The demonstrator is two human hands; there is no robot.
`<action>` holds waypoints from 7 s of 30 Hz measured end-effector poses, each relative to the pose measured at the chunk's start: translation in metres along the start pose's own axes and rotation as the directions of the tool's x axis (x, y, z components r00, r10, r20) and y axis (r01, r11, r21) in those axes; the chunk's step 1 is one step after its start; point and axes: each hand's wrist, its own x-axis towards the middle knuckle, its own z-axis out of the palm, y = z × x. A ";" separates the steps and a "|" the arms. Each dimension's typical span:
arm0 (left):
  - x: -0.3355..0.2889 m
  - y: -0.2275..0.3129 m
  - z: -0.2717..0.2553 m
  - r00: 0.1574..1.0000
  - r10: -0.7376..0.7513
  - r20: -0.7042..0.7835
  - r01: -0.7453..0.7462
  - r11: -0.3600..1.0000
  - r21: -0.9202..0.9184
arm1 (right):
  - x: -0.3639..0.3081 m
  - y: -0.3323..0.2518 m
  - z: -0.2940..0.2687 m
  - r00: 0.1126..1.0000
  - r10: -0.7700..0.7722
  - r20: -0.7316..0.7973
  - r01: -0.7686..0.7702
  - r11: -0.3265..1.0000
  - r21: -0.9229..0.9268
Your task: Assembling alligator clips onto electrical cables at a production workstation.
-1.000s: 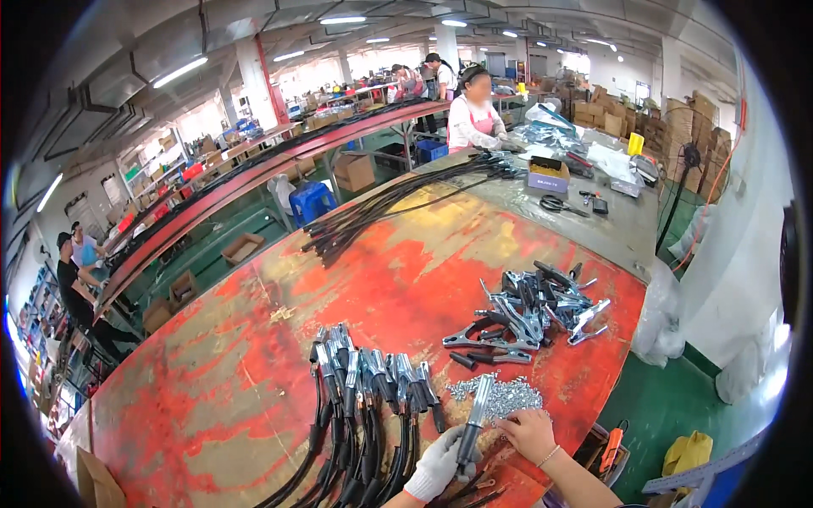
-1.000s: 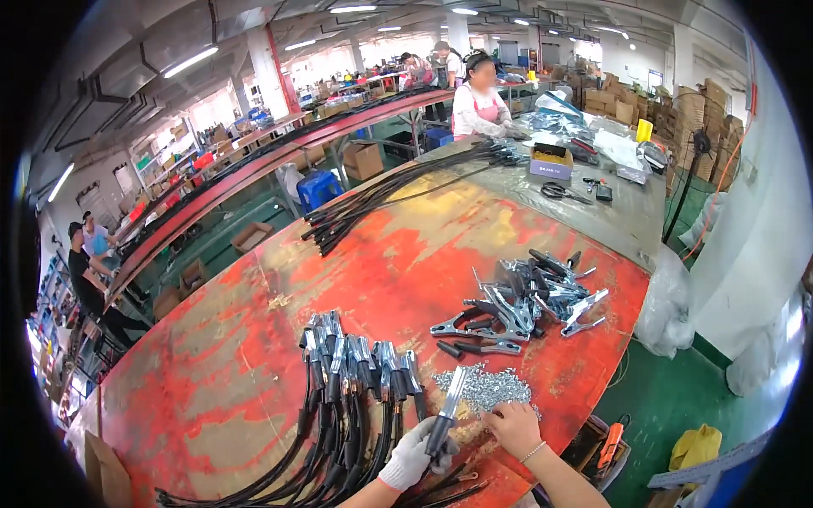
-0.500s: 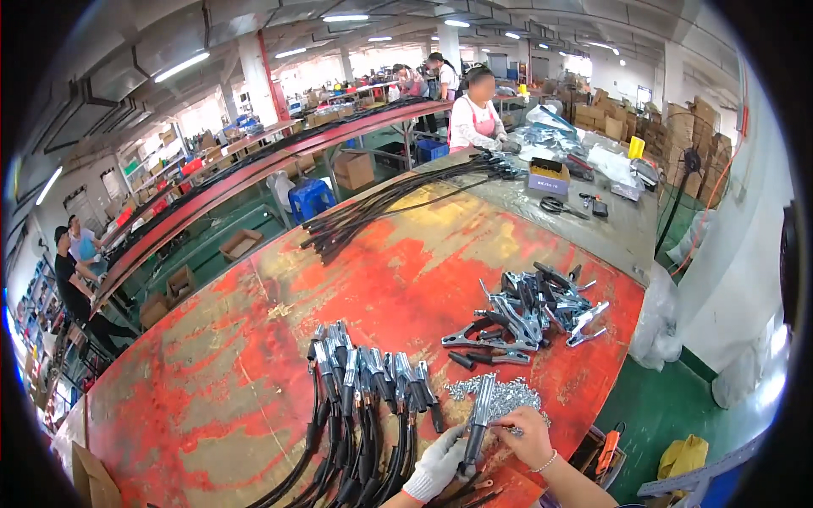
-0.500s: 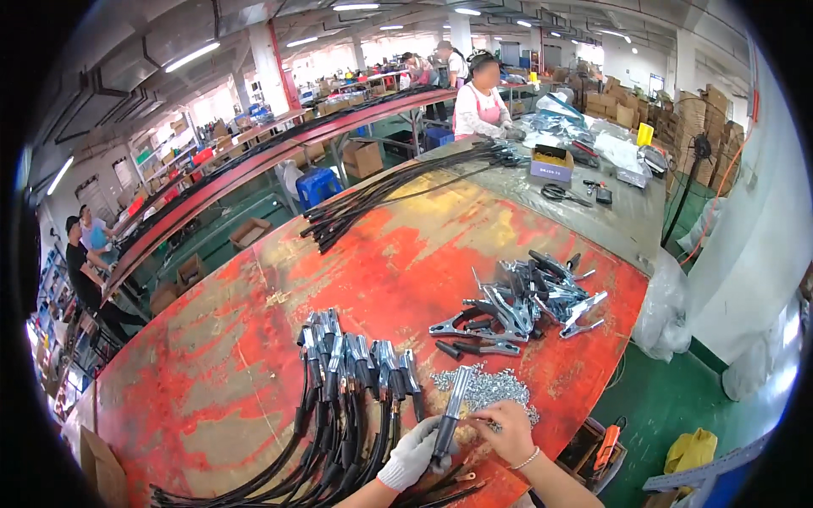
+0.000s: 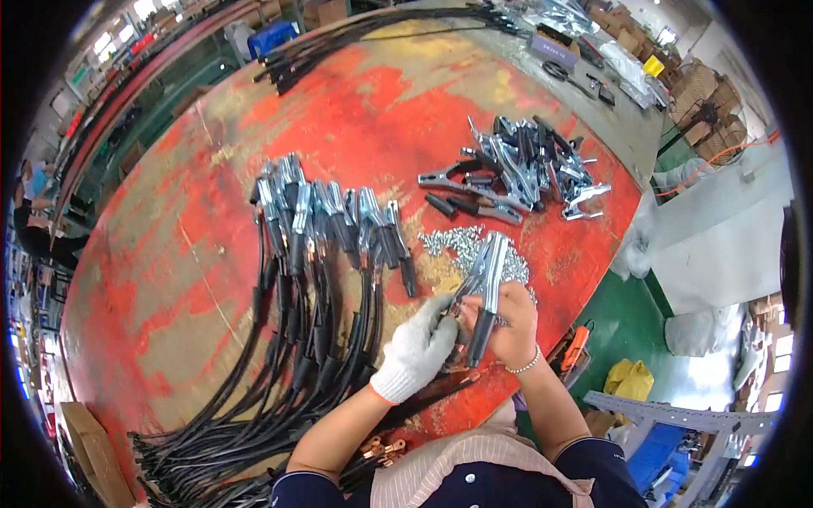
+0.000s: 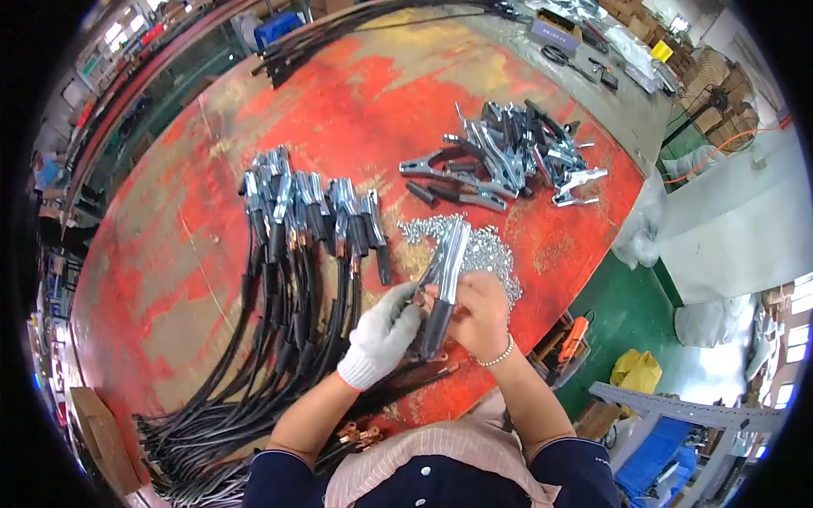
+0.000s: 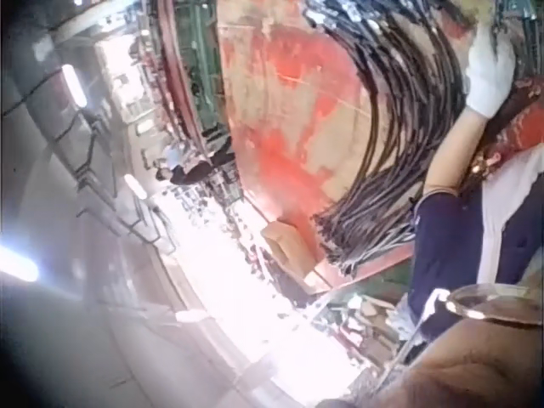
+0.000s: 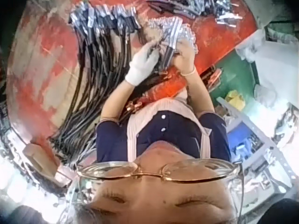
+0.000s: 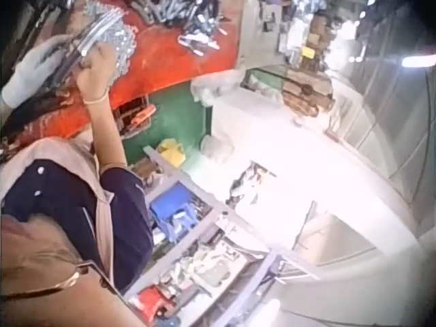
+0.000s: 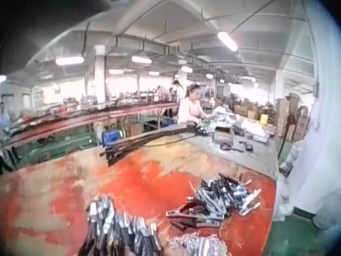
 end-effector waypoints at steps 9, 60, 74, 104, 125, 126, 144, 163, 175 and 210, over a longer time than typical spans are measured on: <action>0.002 0.015 -0.006 0.993 -0.118 0.027 0.117 0.991 0.062 | 0.010 0.000 0.005 0.997 -0.079 -0.016 0.079 0.997 0.026; 0.015 0.007 -0.047 0.931 0.246 -0.269 -0.119 0.903 0.414 | -0.002 0.094 -0.041 0.996 0.083 -0.023 -0.086 0.973 -0.212; 0.023 0.022 -0.061 0.911 0.141 -0.388 0.363 0.178 0.915 | 0.053 0.265 -0.101 0.930 0.330 0.163 -0.124 0.698 -0.706; 0.005 0.010 -0.016 0.952 -0.299 0.072 0.292 0.952 0.089 | -0.052 0.062 -0.053 0.869 0.422 0.259 -0.291 0.013 0.957; 0.006 0.022 0.002 0.849 -0.465 0.252 0.357 0.855 0.376 | -0.035 0.016 -0.056 0.779 0.456 0.430 -0.576 0.251 0.778; 0.006 0.025 0.003 0.848 -0.470 0.243 0.364 0.852 0.377 | -0.035 0.016 -0.057 0.772 0.465 0.434 -0.585 0.251 0.771; 0.007 0.022 0.003 0.852 -0.456 0.257 0.365 0.870 0.333 | -0.037 0.003 -0.054 0.751 0.518 0.410 -0.596 0.262 0.759; 0.014 -0.009 -0.002 0.840 -0.422 0.341 0.503 0.841 -0.198 | 0.060 0.089 0.063 0.937 -0.075 0.341 0.150 0.968 -0.200; 0.012 -0.007 0.000 0.925 -0.285 0.252 0.319 0.942 -0.106 | 0.069 0.071 0.044 0.911 0.072 0.406 0.055 0.954 -0.295; 0.001 0.015 0.003 0.993 -0.113 0.034 0.117 0.982 -0.147 | -0.030 0.067 0.007 0.975 0.059 0.216 0.009 0.954 -0.301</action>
